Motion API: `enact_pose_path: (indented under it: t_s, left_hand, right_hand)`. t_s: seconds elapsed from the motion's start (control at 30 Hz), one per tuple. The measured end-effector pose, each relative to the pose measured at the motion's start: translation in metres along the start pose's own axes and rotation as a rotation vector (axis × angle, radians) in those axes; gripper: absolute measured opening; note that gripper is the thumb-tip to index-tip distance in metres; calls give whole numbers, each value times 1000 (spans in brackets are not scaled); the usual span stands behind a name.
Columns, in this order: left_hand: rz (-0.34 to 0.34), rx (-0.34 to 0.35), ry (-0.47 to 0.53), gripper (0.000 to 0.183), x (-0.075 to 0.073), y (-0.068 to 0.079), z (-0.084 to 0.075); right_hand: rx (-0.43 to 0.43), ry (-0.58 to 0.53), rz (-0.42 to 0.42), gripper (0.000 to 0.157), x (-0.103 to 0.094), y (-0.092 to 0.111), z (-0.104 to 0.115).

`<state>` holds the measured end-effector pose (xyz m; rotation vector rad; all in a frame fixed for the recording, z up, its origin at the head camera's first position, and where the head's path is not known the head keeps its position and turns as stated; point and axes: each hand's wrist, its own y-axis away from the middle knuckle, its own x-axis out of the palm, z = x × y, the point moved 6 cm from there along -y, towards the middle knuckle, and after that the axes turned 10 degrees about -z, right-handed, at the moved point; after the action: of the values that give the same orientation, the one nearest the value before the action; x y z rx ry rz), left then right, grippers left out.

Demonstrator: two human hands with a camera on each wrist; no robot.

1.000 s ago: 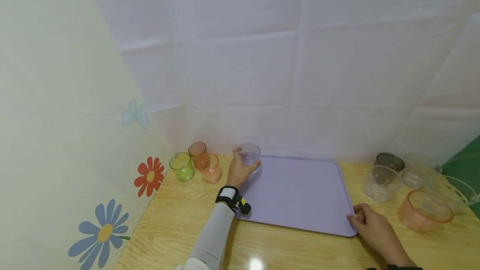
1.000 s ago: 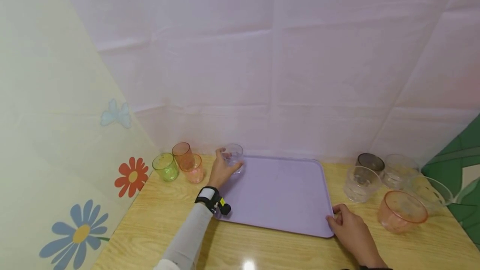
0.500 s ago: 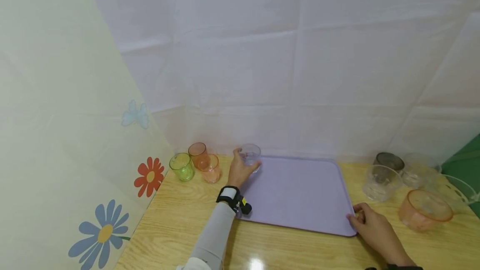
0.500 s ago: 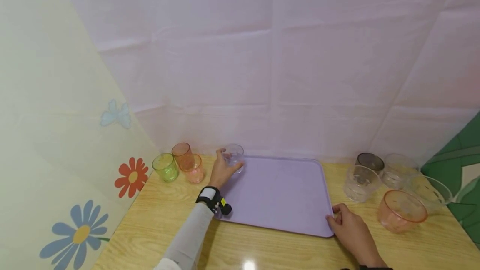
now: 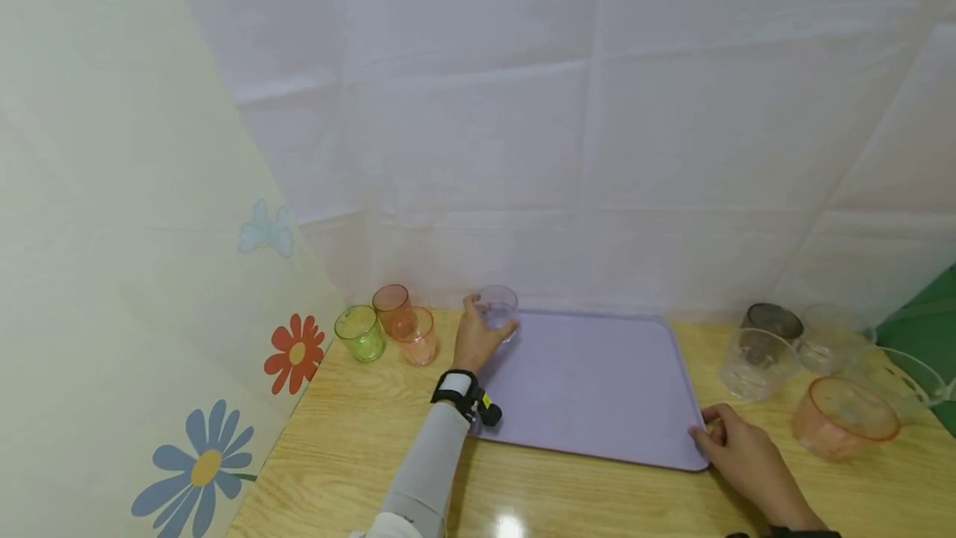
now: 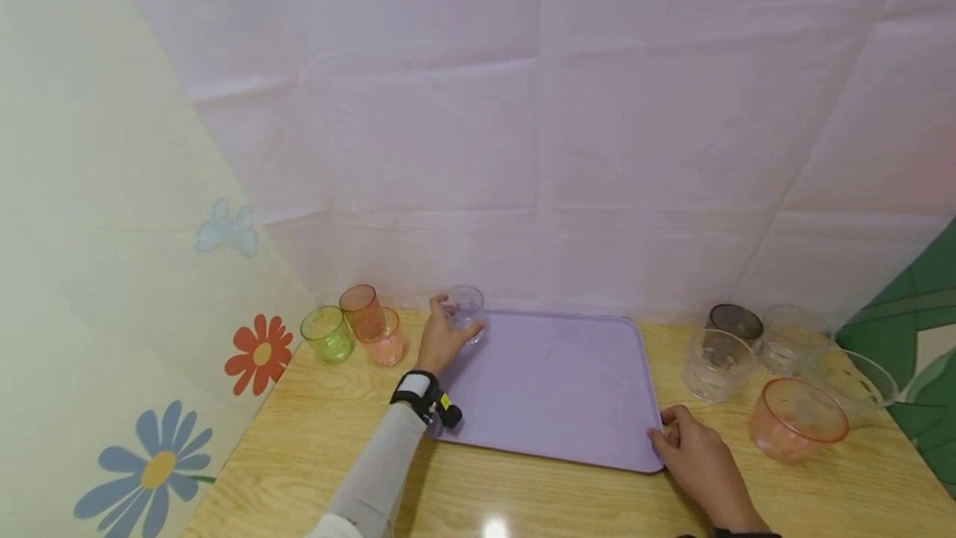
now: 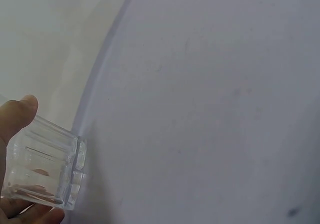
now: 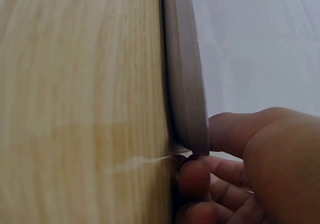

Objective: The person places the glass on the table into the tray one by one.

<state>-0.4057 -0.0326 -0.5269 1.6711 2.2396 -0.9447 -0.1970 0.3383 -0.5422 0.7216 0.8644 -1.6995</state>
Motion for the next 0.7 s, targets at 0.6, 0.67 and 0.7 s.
enact_pose_path:
  t_s: [0.6, 0.67, 0.7]
  left_hand:
    - [15, -67, 46, 100, 1, 3, 4]
    - [9, -52, 51, 100, 0, 3, 3]
    - [8, -44, 52, 100, -1, 4, 2]
  right_hand:
    - [-24, 4, -34, 35, -1, 2, 1]
    - [-24, 4, -36, 35, -1, 2, 1]
    - [-23, 3, -37, 35, -1, 2, 1]
